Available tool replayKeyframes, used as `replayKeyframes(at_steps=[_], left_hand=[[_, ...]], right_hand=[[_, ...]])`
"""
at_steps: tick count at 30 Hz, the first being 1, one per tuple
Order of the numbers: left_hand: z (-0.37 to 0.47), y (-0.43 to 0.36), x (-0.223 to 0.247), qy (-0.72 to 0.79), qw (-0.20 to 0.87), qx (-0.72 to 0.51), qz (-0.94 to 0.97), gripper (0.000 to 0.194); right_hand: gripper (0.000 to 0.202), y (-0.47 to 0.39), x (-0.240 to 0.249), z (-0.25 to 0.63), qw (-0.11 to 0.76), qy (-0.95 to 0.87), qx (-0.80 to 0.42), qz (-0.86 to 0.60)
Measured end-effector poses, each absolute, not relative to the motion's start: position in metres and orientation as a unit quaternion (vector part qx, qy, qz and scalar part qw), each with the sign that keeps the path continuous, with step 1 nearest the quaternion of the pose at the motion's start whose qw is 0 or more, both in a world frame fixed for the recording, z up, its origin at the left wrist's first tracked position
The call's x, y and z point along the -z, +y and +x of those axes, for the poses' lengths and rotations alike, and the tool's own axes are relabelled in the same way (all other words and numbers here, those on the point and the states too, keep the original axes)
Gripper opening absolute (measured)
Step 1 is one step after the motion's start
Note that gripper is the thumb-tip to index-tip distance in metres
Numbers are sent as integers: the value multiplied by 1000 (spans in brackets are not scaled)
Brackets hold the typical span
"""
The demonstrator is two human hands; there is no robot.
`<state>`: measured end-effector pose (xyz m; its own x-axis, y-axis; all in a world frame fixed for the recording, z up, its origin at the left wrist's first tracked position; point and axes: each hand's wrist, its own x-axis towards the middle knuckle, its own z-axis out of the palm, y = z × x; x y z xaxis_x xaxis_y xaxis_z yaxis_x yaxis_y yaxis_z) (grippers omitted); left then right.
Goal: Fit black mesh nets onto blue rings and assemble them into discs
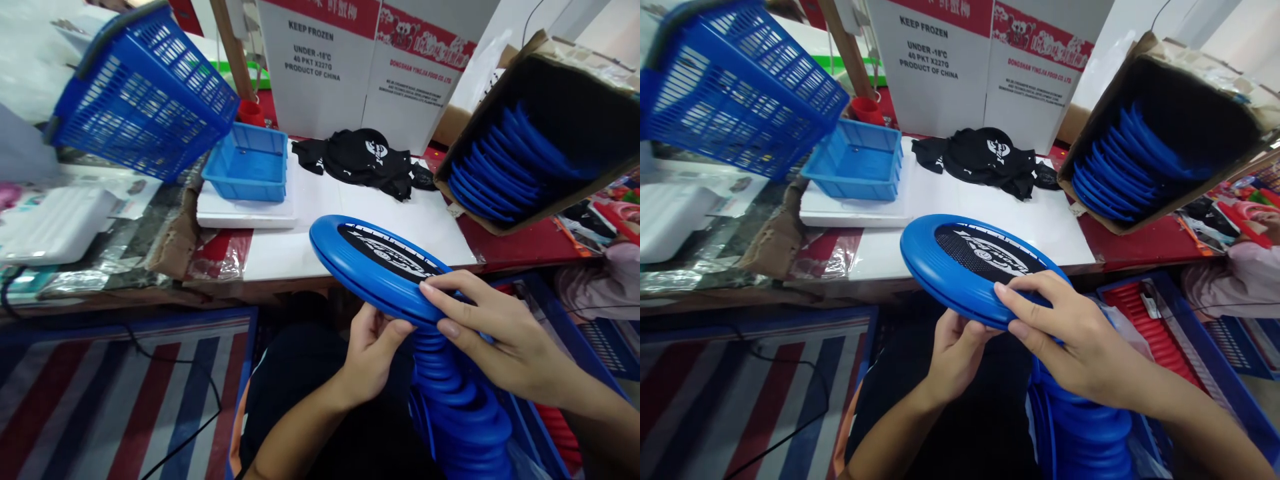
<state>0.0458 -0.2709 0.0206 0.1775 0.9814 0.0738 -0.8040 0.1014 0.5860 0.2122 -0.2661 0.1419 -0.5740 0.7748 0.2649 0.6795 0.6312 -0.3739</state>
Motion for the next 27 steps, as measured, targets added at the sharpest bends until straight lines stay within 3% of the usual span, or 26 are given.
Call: replayKeyframes(at_steps=[11, 27], left_hand=[[46, -271, -13, 159, 731, -607, 269, 32], [49, -273, -29, 168, 764, -573, 244, 44]], right_hand=[[51, -268, -140, 215, 191, -893, -98, -395], [55, -275, -142, 227, 181, -878, -117, -428]])
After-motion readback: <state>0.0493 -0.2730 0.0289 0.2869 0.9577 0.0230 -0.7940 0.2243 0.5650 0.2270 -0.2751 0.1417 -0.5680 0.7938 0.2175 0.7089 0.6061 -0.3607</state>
